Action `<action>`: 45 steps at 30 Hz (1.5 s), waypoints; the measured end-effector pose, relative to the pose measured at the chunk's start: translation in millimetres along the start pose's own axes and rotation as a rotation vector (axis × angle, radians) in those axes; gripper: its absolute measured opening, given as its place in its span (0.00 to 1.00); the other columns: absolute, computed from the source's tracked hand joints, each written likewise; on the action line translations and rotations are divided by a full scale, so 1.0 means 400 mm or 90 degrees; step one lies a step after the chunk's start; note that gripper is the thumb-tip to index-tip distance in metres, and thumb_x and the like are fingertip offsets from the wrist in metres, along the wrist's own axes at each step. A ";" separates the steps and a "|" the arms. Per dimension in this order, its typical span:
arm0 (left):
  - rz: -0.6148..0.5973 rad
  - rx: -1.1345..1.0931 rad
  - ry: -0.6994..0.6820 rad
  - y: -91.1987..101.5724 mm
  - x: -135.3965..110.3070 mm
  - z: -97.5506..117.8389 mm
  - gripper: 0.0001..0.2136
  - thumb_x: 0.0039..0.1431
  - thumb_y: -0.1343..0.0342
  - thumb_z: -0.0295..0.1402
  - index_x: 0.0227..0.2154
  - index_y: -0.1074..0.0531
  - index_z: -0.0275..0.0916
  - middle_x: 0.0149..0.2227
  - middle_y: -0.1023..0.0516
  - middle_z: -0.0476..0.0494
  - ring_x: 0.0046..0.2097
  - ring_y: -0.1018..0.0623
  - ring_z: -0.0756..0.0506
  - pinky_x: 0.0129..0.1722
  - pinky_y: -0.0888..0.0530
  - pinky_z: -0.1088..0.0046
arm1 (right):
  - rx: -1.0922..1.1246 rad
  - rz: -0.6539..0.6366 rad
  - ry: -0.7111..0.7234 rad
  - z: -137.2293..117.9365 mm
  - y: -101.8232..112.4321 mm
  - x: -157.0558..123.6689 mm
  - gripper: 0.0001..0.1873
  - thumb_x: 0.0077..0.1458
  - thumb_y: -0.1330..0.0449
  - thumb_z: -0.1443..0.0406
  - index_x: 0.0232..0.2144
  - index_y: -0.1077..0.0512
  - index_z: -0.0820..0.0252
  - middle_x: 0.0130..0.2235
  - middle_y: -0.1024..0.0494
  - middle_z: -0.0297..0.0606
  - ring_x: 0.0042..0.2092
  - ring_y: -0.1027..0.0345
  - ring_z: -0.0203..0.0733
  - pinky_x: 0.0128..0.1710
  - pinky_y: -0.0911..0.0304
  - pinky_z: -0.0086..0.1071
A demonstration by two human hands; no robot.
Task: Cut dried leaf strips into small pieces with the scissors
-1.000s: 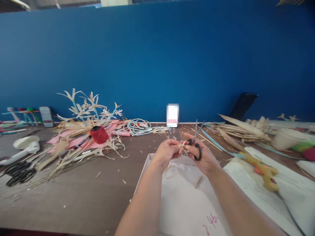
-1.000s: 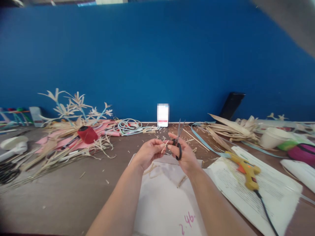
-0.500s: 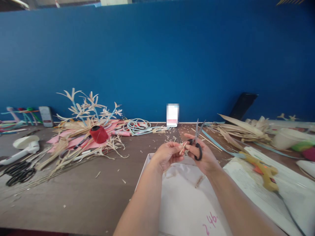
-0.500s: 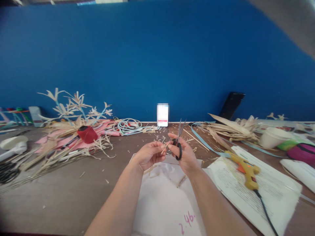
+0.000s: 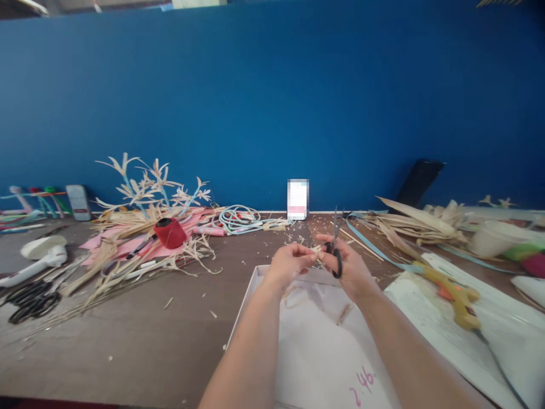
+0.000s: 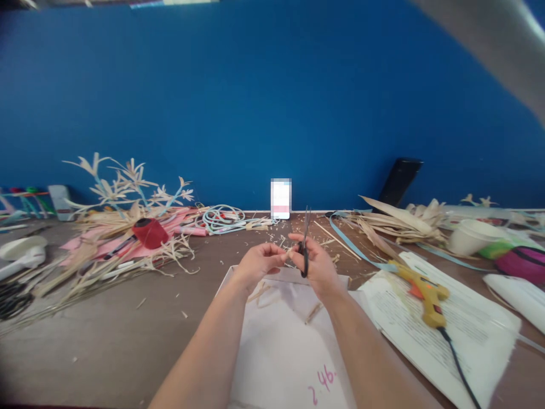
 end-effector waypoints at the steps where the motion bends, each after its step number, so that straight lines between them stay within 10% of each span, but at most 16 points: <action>1: 0.014 0.024 -0.012 0.000 0.002 -0.002 0.11 0.39 0.37 0.35 0.24 0.29 0.35 0.24 0.28 0.47 0.27 0.30 0.52 0.28 0.33 0.77 | -0.027 0.001 0.006 0.001 0.001 0.001 0.23 0.43 0.38 0.60 0.44 0.31 0.55 0.31 0.31 0.34 0.28 0.39 0.35 0.27 0.42 0.29; 14: 0.220 0.015 -0.136 0.030 0.023 0.005 0.12 0.45 0.43 0.38 0.29 0.26 0.35 0.27 0.26 0.46 0.28 0.30 0.51 0.28 0.32 0.77 | -0.159 -0.231 -0.073 0.014 -0.031 -0.017 0.22 0.46 0.40 0.56 0.44 0.28 0.58 0.24 0.25 0.35 0.25 0.36 0.37 0.25 0.42 0.29; 45: 0.245 0.043 -0.159 0.033 0.022 0.005 0.12 0.44 0.43 0.39 0.29 0.24 0.36 0.25 0.26 0.47 0.26 0.31 0.52 0.26 0.34 0.78 | -0.191 -0.226 -0.064 0.015 -0.032 -0.015 0.21 0.47 0.40 0.56 0.41 0.27 0.61 0.18 0.29 0.31 0.20 0.39 0.33 0.21 0.43 0.26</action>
Point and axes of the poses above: each hand's wrist, its own x-axis towards the middle knuckle, its own y-axis out of the back of the hand, z = x × y, the point moved 2 cm from there along x, towards the middle knuckle
